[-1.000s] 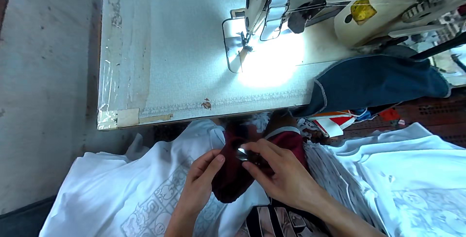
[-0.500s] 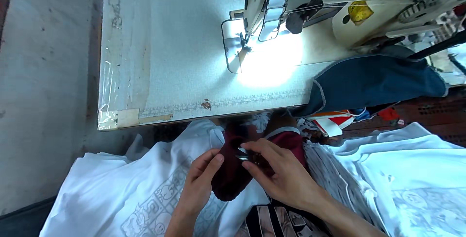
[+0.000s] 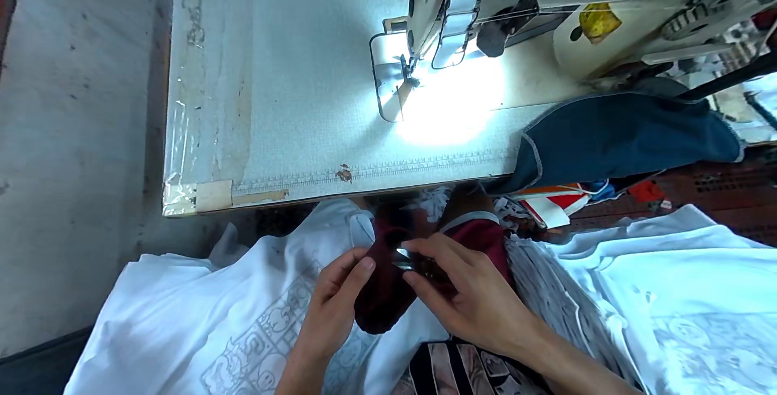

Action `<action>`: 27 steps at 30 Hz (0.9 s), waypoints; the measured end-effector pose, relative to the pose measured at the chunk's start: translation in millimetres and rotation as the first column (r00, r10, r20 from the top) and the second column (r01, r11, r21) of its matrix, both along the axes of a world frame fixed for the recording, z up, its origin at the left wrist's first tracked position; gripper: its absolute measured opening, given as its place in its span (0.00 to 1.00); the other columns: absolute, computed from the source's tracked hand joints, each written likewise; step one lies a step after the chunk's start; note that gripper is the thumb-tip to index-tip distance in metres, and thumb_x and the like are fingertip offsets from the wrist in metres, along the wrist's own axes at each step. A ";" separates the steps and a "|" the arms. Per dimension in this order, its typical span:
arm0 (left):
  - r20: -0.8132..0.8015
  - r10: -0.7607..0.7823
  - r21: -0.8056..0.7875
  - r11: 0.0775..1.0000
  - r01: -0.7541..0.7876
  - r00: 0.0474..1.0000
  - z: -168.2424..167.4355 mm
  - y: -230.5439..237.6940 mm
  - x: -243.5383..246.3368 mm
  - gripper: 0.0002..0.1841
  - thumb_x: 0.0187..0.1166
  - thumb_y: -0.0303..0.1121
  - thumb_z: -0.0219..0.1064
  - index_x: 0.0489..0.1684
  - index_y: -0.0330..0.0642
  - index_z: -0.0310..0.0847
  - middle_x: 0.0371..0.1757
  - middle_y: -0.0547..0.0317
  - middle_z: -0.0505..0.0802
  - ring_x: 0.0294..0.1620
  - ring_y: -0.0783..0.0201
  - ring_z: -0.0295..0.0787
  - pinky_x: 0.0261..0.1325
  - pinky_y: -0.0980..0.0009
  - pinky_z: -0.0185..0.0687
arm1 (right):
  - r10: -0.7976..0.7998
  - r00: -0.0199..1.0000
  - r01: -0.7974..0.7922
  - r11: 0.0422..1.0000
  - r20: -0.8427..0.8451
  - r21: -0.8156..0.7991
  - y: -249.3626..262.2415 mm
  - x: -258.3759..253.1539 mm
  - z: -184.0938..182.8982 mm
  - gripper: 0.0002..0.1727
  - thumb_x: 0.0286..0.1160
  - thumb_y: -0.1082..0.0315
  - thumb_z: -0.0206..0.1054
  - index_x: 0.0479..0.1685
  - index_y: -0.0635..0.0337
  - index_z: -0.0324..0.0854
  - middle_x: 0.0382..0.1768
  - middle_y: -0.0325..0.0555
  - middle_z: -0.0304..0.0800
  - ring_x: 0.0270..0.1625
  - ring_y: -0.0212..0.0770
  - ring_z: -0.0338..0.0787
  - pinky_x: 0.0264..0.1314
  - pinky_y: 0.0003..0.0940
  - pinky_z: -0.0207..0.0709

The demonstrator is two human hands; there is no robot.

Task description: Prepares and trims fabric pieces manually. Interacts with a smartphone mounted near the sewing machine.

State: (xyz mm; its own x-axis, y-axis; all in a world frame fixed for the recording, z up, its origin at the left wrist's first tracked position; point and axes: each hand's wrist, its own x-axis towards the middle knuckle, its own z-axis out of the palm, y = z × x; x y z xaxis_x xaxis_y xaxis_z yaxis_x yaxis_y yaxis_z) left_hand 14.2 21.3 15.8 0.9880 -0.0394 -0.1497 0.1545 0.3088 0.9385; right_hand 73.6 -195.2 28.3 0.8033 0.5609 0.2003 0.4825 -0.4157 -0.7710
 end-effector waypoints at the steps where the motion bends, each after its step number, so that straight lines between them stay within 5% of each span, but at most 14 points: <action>1: -0.002 0.001 0.000 1.000 -0.001 1.000 0.2 0.2 0.0 0.14 0.91 0.33 0.54 0.51 0.38 0.87 0.42 0.62 0.93 0.44 0.72 0.90 0.53 0.73 0.88 | -0.001 1.000 0.001 1.000 0.003 -0.006 0.3 0.0 -0.8 0.20 0.86 0.54 0.63 0.65 0.56 0.84 0.43 0.42 0.88 0.37 0.28 0.86 0.35 0.23 0.81; 27: 0.050 -0.028 0.105 0.994 0.022 0.998 -0.5 -1.5 0.1 0.14 0.92 0.33 0.54 0.52 0.38 0.86 0.43 0.62 0.91 0.45 0.73 0.88 0.53 0.73 0.86 | -0.032 0.999 0.033 0.997 0.017 -0.066 1.5 0.6 -1.5 0.21 0.86 0.52 0.62 0.66 0.56 0.84 0.43 0.42 0.88 0.35 0.30 0.86 0.33 0.25 0.81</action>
State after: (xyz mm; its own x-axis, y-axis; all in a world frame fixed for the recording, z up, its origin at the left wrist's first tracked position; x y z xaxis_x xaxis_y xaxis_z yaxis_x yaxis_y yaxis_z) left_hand 14.3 19.8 15.3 0.9933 -0.0513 -0.1031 0.1116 0.2058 0.9722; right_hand 74.2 -193.7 26.9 0.8183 0.5471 0.1763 0.4798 -0.4811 -0.7338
